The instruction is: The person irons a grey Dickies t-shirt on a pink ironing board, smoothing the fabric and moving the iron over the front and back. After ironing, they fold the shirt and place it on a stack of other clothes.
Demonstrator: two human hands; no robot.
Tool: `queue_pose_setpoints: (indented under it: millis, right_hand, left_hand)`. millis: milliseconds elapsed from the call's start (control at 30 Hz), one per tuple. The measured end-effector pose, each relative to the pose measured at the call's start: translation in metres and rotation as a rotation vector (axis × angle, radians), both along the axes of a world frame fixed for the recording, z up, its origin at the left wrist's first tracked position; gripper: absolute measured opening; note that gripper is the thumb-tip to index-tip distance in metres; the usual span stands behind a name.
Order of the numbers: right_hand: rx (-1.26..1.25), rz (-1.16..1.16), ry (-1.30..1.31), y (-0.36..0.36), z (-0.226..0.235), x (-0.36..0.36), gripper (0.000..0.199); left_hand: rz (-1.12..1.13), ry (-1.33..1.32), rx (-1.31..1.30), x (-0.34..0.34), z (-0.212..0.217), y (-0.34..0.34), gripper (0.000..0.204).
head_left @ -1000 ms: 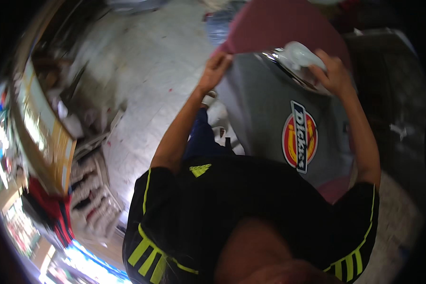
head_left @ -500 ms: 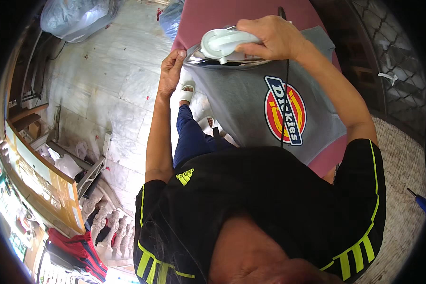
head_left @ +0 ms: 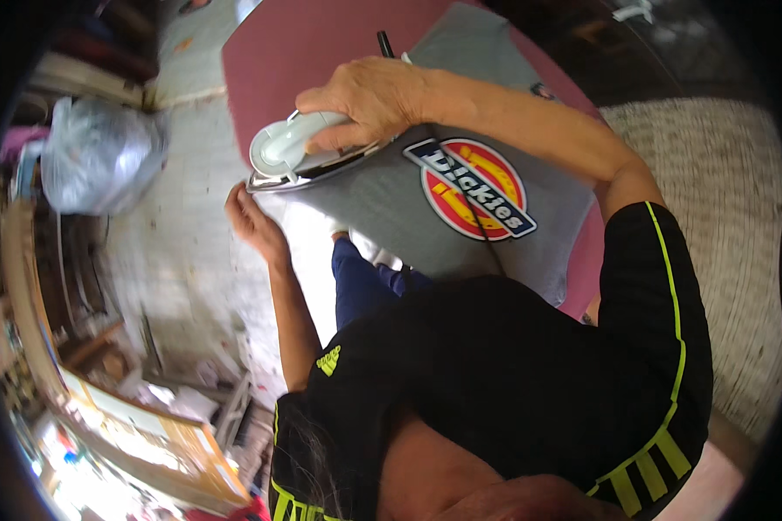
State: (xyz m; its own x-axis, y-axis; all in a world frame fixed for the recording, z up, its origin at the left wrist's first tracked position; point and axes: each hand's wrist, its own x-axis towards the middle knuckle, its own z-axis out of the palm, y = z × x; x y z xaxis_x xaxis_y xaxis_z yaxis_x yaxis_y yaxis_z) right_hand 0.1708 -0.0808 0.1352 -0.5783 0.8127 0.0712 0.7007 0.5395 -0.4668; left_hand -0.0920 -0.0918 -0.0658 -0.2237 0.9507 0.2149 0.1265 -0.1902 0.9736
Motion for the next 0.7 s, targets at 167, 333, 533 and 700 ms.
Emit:
queue_pose_setpoints:
  millis: [167, 333, 533, 700]
  right_hand:
    - [0.043, -0.342, 0.029, -0.079, 0.033, 0.086, 0.029]
    - [-0.100, -0.871, 0.020, -0.189, 0.099, 0.154, 0.026]
    - [-0.013, -1.279, -0.038, -0.295, 0.120, 0.201, 0.034]
    - [-0.064, -1.383, -0.007, -0.300, 0.066, 0.218, 0.038]
  left_hand:
    - [-0.451, 0.512, 0.412, 0.064, 0.084, -0.011, 0.026]
    - [-0.844, 0.857, 0.579, 0.149, 0.101, -0.023, 0.037]
    - [-0.963, 0.967, 0.643, 0.207, 0.106, -0.006, 0.048]
    - [-0.951, 0.891, 0.904, 0.311, 0.096, 0.040, 0.057]
